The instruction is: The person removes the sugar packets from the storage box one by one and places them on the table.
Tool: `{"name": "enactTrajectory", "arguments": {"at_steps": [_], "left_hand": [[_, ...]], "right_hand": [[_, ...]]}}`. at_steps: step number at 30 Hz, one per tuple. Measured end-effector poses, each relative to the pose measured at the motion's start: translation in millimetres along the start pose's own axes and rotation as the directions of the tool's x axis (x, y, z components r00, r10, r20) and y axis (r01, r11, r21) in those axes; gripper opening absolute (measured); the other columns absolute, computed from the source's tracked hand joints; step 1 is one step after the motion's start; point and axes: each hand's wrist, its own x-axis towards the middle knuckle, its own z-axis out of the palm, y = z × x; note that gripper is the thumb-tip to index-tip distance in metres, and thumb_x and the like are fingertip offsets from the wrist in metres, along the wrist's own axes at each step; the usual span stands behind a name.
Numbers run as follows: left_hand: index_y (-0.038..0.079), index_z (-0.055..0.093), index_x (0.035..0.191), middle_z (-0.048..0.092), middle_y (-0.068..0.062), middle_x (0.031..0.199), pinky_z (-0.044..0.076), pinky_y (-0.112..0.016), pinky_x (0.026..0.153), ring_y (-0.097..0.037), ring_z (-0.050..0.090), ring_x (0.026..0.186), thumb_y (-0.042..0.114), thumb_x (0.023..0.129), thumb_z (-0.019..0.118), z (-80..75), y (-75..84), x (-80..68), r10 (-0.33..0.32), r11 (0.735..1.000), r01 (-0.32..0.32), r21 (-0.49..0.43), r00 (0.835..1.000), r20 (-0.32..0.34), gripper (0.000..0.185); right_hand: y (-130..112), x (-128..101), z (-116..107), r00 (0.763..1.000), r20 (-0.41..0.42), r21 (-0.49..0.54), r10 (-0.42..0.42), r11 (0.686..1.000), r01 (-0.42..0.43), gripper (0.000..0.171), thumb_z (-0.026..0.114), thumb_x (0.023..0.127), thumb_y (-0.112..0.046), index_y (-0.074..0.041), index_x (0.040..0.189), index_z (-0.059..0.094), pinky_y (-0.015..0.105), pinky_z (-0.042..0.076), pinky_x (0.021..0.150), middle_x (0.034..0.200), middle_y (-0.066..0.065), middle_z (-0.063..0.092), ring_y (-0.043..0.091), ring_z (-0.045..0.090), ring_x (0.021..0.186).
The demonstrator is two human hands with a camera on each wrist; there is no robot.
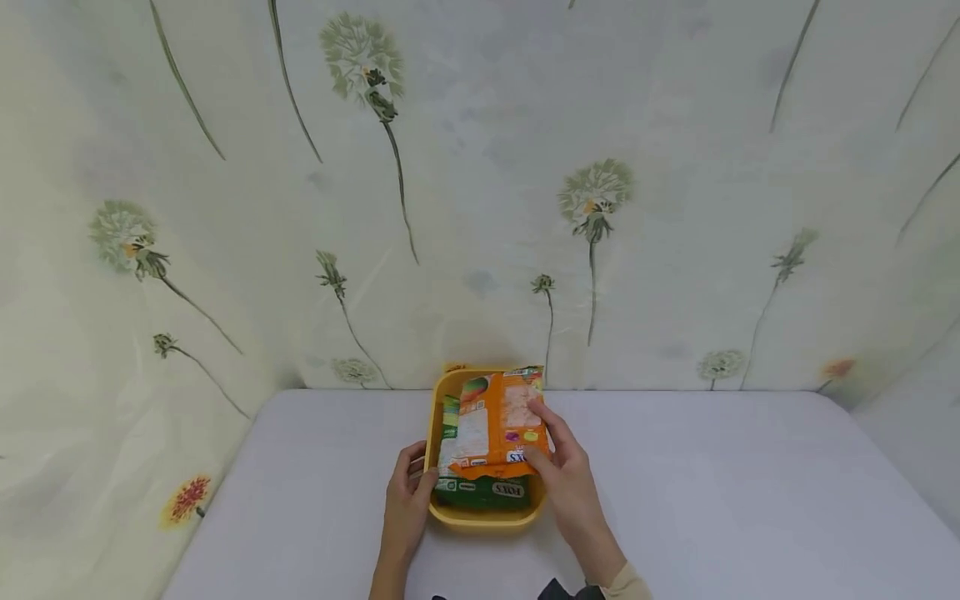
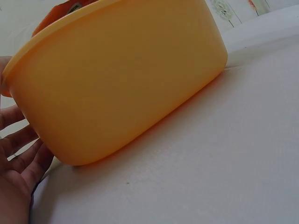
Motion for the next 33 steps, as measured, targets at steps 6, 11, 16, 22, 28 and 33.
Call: {"name": "enactTrajectory", "arguments": {"at_steps": [6,11,16,22,28,33], "left_hand": [[0.019,0.051,0.128,0.057,-0.006,0.125,0.050,-0.033,0.093,-0.019,0.059,0.110,0.016,0.090,0.057,-0.8,-0.5,0.4,-0.015,1.000,0.015,0.017,1.000,-0.003,0.039],[0.020,0.051,0.128,0.057,-0.005,0.125,0.050,-0.036,0.095,-0.019,0.059,0.110,0.015,0.090,0.056,-0.5,1.1,0.2,-0.016,0.999,0.017,0.028,1.000,-0.010,0.039],[0.020,0.050,0.128,0.057,-0.004,0.125,0.050,-0.034,0.095,-0.019,0.059,0.110,0.015,0.090,0.056,0.4,1.7,0.4,-0.016,1.000,0.016,0.026,1.000,-0.016,0.039],[0.020,0.051,0.127,0.058,-0.004,0.123,0.050,-0.031,0.093,-0.018,0.059,0.109,0.013,0.090,0.056,0.4,0.6,0.1,-0.006,1.000,0.006,0.016,1.000,-0.022,0.039],[0.020,0.051,0.127,0.058,-0.003,0.124,0.049,-0.029,0.093,-0.018,0.059,0.109,0.013,0.089,0.056,0.5,-0.4,0.3,0.001,1.000,-0.001,0.007,1.000,-0.022,0.039],[0.020,0.051,0.127,0.058,-0.003,0.124,0.050,-0.028,0.093,-0.018,0.059,0.109,0.012,0.089,0.056,0.3,-0.1,0.2,0.006,1.000,-0.006,0.002,1.000,-0.021,0.039]], "right_hand": [[-4.4,1.0,-16.2,0.999,-0.042,0.077,0.003,0.997,0.000,0.056,0.048,0.094,-0.002,-0.029,0.142,0.038,0.024,0.048,0.094,0.155,-0.013,0.020,0.018,0.040,0.133],[-5.7,2.1,-20.1,0.999,-0.039,0.071,-0.006,0.997,0.009,0.056,0.048,0.094,-0.002,-0.028,0.143,0.036,0.023,0.048,0.094,0.156,-0.011,0.019,0.015,0.041,0.131],[-5.0,4.7,-22.8,0.999,-0.041,0.088,-0.008,0.996,0.012,0.056,0.047,0.094,0.001,-0.025,0.143,0.037,0.023,0.048,0.095,0.156,-0.010,0.021,0.016,0.040,0.132],[-3.9,8.4,-29.0,0.997,-0.074,0.119,0.019,0.993,-0.010,0.057,0.045,0.093,0.004,-0.024,0.142,0.037,0.023,0.047,0.095,0.155,-0.007,0.025,0.018,0.037,0.135],[-5.3,10.1,-35.2,0.993,-0.105,0.132,0.050,0.991,-0.036,0.056,0.043,0.094,0.003,-0.024,0.142,0.038,0.024,0.048,0.095,0.153,-0.006,0.028,0.019,0.039,0.133],[-8.2,10.3,-39.7,0.993,-0.111,0.125,0.050,0.991,-0.036,0.056,0.044,0.094,0.002,-0.025,0.142,0.037,0.022,0.048,0.094,0.154,-0.005,0.027,0.018,0.040,0.132]]}}
